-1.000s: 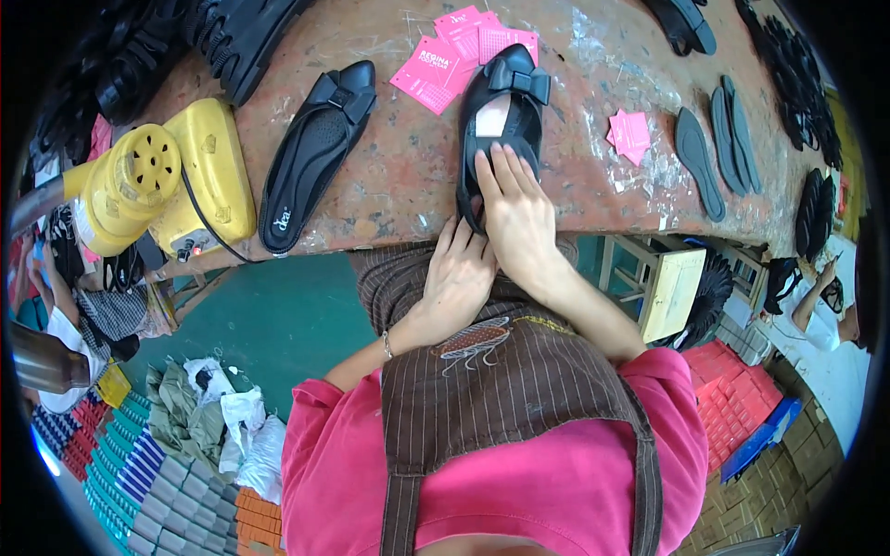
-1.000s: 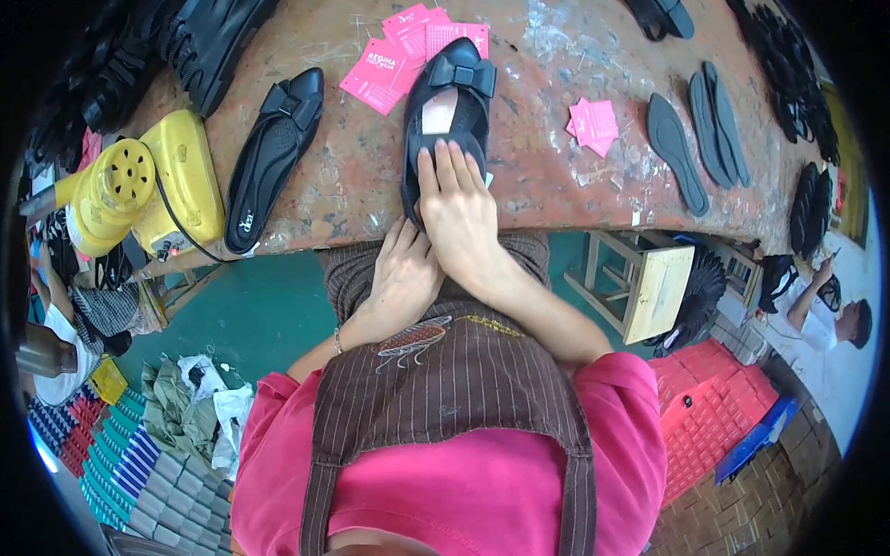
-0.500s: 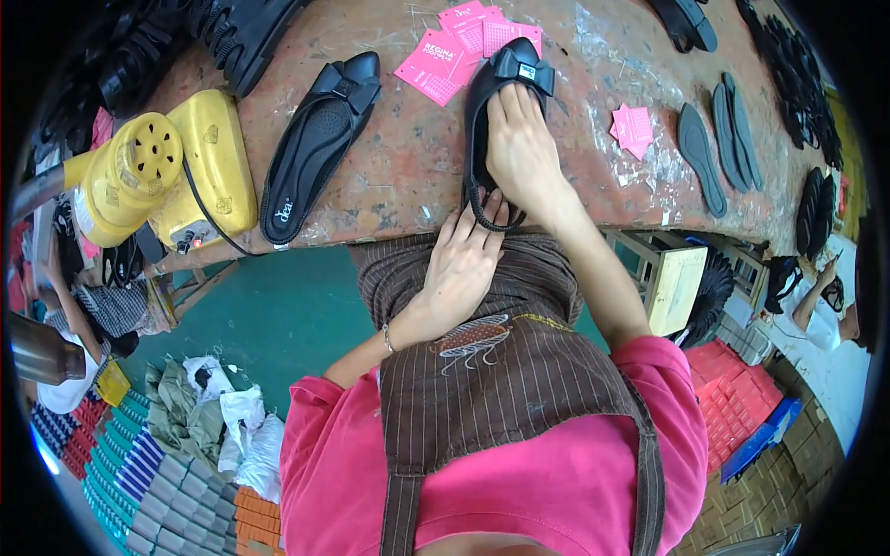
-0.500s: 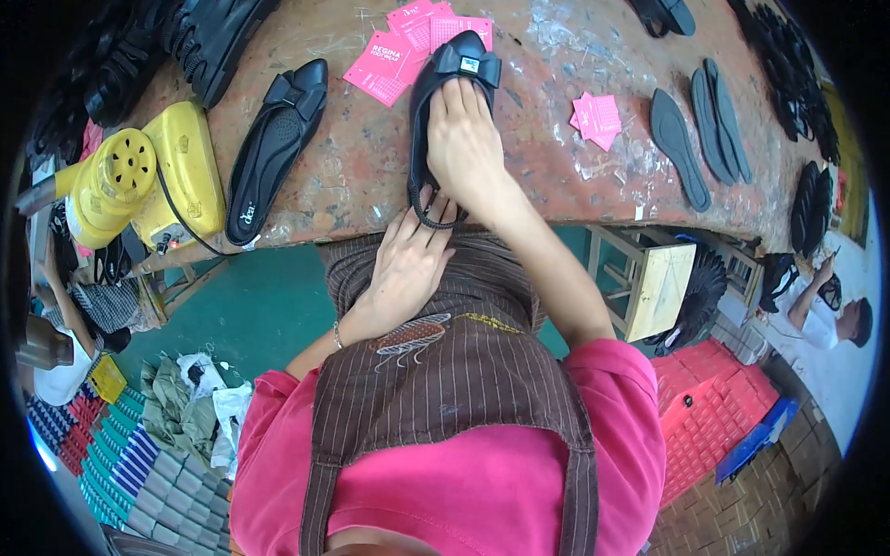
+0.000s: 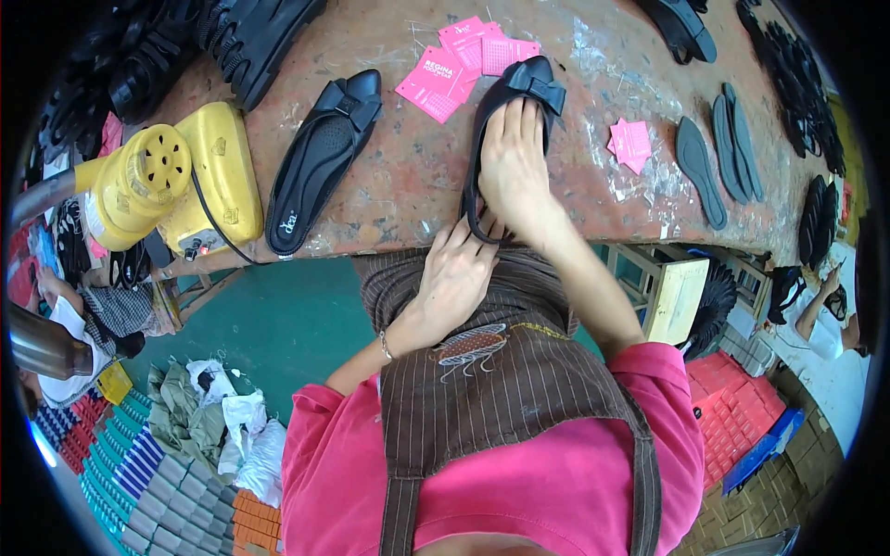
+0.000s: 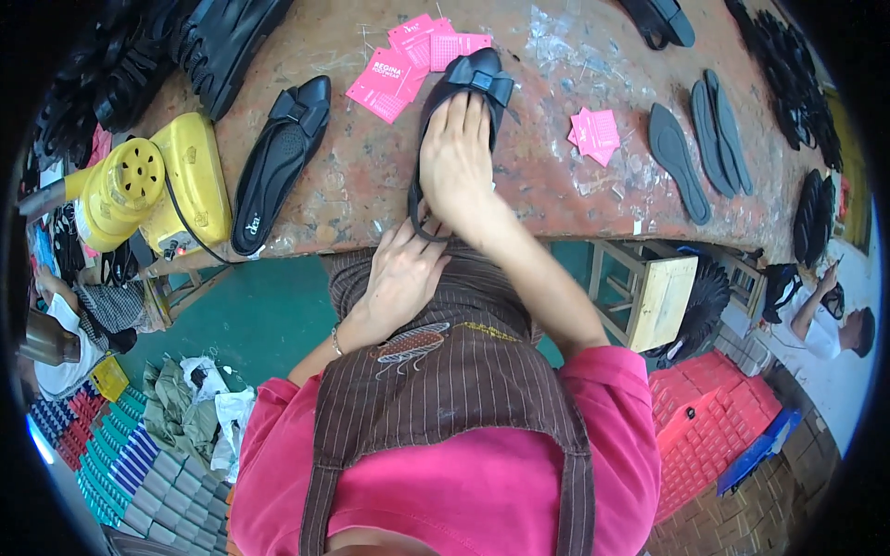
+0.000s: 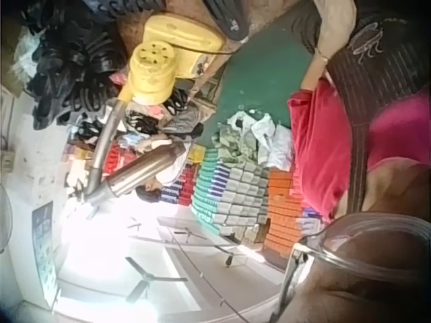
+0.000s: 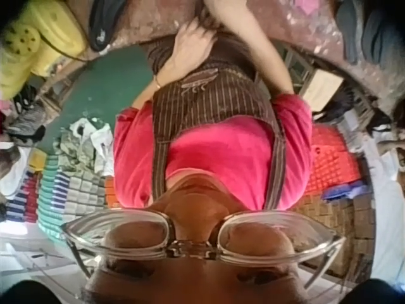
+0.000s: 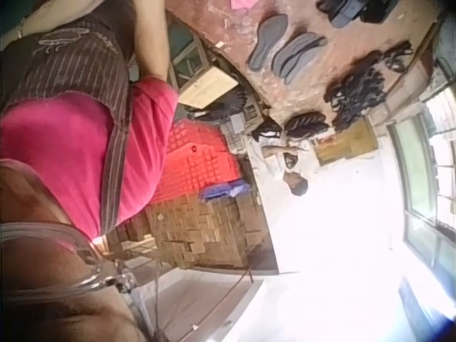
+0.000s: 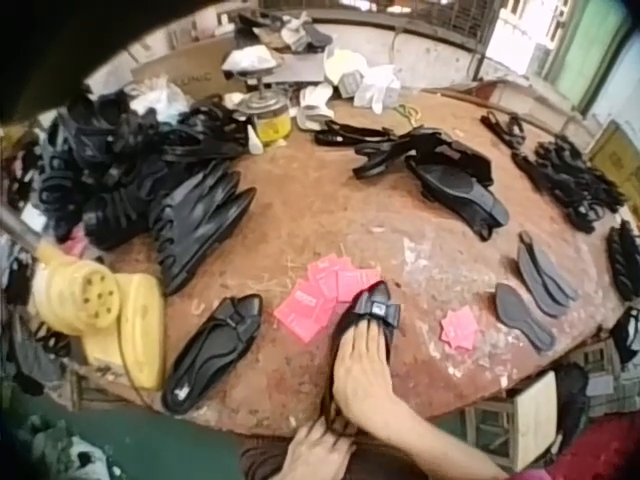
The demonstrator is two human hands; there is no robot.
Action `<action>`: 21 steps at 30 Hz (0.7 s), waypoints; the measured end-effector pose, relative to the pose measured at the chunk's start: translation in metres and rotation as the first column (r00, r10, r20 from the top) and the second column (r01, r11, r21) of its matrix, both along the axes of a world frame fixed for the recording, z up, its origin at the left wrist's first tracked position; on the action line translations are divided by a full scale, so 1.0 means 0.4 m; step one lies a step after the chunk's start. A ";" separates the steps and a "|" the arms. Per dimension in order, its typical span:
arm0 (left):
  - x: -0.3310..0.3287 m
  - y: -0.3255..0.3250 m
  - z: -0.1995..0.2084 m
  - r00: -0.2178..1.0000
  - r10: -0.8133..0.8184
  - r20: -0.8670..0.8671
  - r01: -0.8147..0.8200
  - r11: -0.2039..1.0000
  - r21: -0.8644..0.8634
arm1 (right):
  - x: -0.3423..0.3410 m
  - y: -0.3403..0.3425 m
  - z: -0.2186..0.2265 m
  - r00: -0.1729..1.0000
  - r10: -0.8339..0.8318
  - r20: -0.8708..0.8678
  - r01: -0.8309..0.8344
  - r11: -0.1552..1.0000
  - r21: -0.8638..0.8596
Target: Cleaning shoes with a cloth, inserting insoles, and applying heat to a stack of shoes in a factory setting.
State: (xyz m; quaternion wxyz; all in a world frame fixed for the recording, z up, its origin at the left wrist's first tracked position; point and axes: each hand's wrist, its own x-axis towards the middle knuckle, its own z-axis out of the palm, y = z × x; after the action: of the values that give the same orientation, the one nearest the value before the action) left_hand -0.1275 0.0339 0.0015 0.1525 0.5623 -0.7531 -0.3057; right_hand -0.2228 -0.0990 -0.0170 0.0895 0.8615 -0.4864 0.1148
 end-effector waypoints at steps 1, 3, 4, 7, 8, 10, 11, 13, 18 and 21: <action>0.000 -0.009 0.015 1.000 0.023 -0.018 -0.024 0.998 -0.064 | -0.002 -0.038 -0.003 0.998 -0.047 0.029 0.040 0.977 0.210; 0.003 -0.014 0.028 0.998 0.035 -0.048 -0.041 0.991 -0.126 | -0.008 -0.042 -0.004 0.991 -0.069 0.113 0.032 0.953 0.301; 0.004 -0.015 0.021 0.998 0.034 -0.047 -0.041 0.989 -0.142 | -0.013 -0.027 0.011 0.992 -0.058 0.111 0.028 0.967 0.252; 0.001 -0.012 0.019 1.000 -0.013 -0.022 0.010 0.994 -0.110 | -0.025 -0.020 -0.012 0.988 -0.087 0.125 0.090 0.996 -0.022; 0.002 -0.018 0.037 1.000 -0.011 0.013 0.012 0.996 -0.090 | -0.034 -0.056 -0.021 0.982 -0.178 0.067 0.138 0.909 0.392; 0.008 -0.019 0.036 1.000 -0.010 0.015 0.011 0.998 -0.066 | 0.001 -0.074 -0.019 0.984 -0.138 -0.114 0.172 0.901 0.398; 0.007 -0.023 0.043 1.000 -0.021 0.001 0.021 0.998 -0.060 | -0.008 -0.074 -0.029 0.993 -0.118 -0.003 0.111 0.922 0.370; 0.022 -0.036 0.052 0.997 -0.031 -0.072 0.027 0.998 -0.055 | -0.039 -0.060 -0.008 0.992 0.018 0.122 -0.056 0.945 0.322; 0.121 -0.122 0.123 0.828 0.517 -0.218 -0.514 0.854 0.074 | -0.222 -0.175 0.189 0.864 0.161 0.478 -0.464 0.626 0.627; 0.097 -0.208 0.149 0.870 0.480 -0.112 -0.472 0.876 0.096 | -0.383 -0.423 0.173 0.941 -0.241 0.237 0.220 0.969 0.110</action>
State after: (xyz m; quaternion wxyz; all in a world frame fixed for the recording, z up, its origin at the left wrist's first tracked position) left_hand -0.0886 -0.0494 0.0612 0.2543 0.7136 -0.5691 -0.3199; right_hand -0.3760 -0.2680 0.0521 0.0054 0.7804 -0.5956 0.1903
